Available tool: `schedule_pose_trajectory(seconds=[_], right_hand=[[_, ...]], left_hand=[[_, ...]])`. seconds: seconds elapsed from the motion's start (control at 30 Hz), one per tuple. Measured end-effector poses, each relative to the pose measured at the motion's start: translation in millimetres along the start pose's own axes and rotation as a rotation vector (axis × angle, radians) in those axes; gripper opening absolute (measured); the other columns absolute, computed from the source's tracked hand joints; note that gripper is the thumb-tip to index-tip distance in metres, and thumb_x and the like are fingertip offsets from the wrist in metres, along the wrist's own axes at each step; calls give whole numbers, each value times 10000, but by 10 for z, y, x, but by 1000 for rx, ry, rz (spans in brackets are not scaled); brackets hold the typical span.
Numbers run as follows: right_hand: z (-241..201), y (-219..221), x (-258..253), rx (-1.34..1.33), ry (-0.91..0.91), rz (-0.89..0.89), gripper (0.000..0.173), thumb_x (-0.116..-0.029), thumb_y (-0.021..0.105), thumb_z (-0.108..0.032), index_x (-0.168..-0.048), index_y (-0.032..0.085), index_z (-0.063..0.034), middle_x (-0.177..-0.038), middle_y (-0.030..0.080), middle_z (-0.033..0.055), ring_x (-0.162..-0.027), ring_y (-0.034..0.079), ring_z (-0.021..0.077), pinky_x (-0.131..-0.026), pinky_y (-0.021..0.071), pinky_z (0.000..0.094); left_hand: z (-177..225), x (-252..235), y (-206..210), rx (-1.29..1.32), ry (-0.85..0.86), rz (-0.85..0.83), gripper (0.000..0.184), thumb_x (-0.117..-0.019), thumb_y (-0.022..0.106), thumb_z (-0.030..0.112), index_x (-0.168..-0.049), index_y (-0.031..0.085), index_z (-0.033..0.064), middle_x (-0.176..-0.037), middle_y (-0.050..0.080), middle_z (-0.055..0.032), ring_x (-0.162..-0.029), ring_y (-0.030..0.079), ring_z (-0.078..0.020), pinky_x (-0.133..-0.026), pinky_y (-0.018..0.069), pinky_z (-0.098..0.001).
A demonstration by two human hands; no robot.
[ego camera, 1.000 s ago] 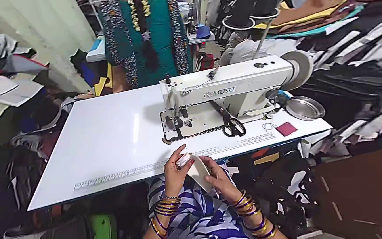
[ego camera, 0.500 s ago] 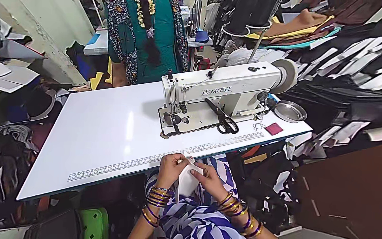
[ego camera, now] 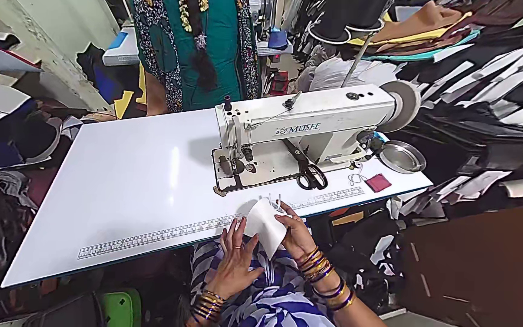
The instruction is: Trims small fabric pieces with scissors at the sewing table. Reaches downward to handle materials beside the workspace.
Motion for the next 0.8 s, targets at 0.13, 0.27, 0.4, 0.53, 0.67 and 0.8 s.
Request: schedule_pose_trajectory(seconds=[0.13, 0.27, 0.4, 0.53, 0.67, 0.8], right_hand=[[-49, 192, -45, -164, 56, 11, 488, -981, 370, 120, -1422, 370, -88, -1111, 646, 105, -796, 713, 151, -609, 602, 279], [-475, 133, -378, 141, -142, -172, 446, -1094, 324, -105, -1532, 257, -61, -1182, 633, 125, -931, 709, 176, -794, 612, 310], [-917, -433, -917, 1336, -715, 136, 426, -950, 662, -54, -1348, 593, 81, -1257, 646, 302, -1184, 628, 417, -1026, 474, 552], [-1023, -726, -1085, 1704, -729, 242, 364, -916, 719, -144, -1196, 683, 86, -1112, 654, 363, -1072, 632, 541, -940, 465, 670], [-1204, -707, -930, 1722, -422, 103, 400, -875, 742, -203, -1116, 683, 110, -978, 681, 314, -943, 659, 479, -852, 458, 669], [-1049, -975, -402, 1110, -202, -21, 103, -902, 570, -81, -980, 621, -36, -696, 598, -57, -583, 579, 26, -566, 506, 225]], left_hand=[[-56, -242, 252, -15, -41, 251, 358, -925, 690, 290, -1264, 644, 185, -1351, 617, -195, -1236, 603, -331, -995, 471, -465], [-295, -715, 90, 513, -506, 257, 428, -939, 618, -2, -1342, 556, -130, -1058, 731, -214, -664, 710, -121, -645, 604, -272], [-760, -877, -66, 622, -835, -27, 838, -903, 661, 22, -1595, 189, 48, -1068, 685, -169, -753, 689, -169, -698, 585, -342], [-842, -848, -111, 467, -792, -34, 783, -953, 637, 129, -1588, 191, 30, -848, 640, -77, -713, 643, -159, -689, 564, -346], [-869, -847, -68, 373, -696, 17, 450, -969, 638, 166, -1392, 577, 27, -900, 664, -94, -661, 587, -119, -666, 517, -299], [-847, -940, -30, 421, -756, -47, 358, -968, 631, 79, -1321, 670, 32, -1326, 624, -203, -741, 609, -110, -704, 518, -254]])
Point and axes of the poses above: each hand's wrist, its own x-axis away from the middle knuckle, its own y-axis out of the palm, z = x × y, the point moved 2 cm from there along -x, towards the middle knuckle
